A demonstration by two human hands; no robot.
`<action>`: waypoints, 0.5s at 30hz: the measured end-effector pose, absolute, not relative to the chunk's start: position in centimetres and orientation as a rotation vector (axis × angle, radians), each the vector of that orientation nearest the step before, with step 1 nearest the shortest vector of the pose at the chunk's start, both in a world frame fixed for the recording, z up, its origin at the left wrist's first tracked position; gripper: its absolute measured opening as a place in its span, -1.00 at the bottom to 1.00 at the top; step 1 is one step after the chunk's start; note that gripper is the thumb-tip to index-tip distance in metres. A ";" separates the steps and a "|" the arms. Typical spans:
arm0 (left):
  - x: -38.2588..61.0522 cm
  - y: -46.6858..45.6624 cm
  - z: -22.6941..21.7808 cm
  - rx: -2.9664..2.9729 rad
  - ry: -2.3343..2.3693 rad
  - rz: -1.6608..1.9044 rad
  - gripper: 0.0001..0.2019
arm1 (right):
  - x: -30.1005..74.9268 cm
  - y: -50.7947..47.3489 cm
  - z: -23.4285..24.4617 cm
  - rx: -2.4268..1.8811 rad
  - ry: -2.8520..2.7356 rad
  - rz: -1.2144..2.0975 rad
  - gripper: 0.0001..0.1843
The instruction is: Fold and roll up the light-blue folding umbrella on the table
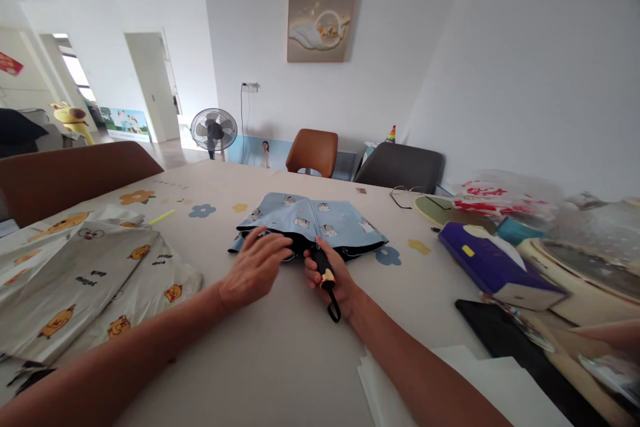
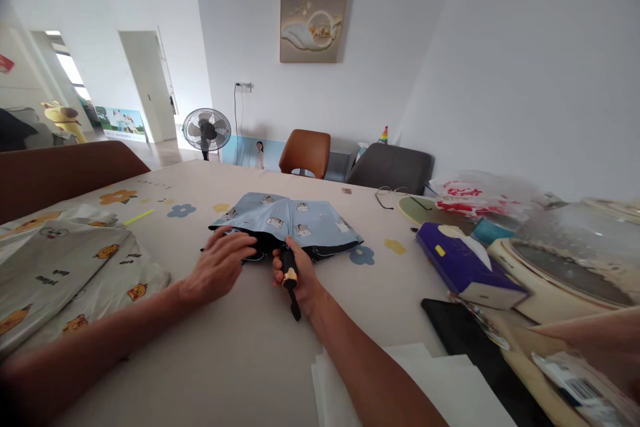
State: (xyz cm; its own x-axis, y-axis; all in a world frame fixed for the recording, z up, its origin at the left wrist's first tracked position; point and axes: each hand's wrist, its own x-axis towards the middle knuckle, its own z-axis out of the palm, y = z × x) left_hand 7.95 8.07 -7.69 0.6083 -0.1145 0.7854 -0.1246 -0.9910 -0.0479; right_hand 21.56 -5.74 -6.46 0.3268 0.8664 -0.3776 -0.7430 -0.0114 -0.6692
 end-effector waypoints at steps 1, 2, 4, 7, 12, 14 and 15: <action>8.2 7.4 -7.8 2.861 -0.284 1.244 -0.65 | 21.5 -5.8 -6.4 -0.930 -0.166 1.280 -0.56; 8.4 6.9 -8.0 2.893 -0.303 1.134 -0.66 | 21.5 -5.8 -6.4 -0.927 -0.166 1.276 -0.56; 8.7 6.7 -8.2 2.923 -0.188 0.993 -0.70 | 21.4 -5.9 -6.3 -0.921 -0.161 1.269 -0.54; 8.7 7.5 -8.3 2.913 0.092 0.874 -0.74 | 21.3 -6.0 -6.3 -0.917 -0.154 1.266 -0.55; 8.3 8.4 -8.4 2.844 0.111 0.760 -0.74 | 21.2 -5.8 -6.3 -0.937 -0.164 1.263 -0.55; 8.1 8.3 -8.4 2.835 0.099 0.843 -0.74 | 21.1 -5.8 -6.3 -0.953 -0.174 1.257 -0.57; 8.1 8.2 -8.4 2.829 0.085 0.899 -0.74 | 21.1 -5.7 -6.3 -0.960 -0.180 1.253 -0.58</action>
State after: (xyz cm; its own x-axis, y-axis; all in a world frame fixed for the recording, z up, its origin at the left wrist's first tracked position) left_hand 8.08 8.22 -8.43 0.8163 0.1061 0.5678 0.0023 -0.9836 0.1804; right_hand 21.07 -5.73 -6.30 0.3535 0.8583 -0.3719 -0.7188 -0.0052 -0.6952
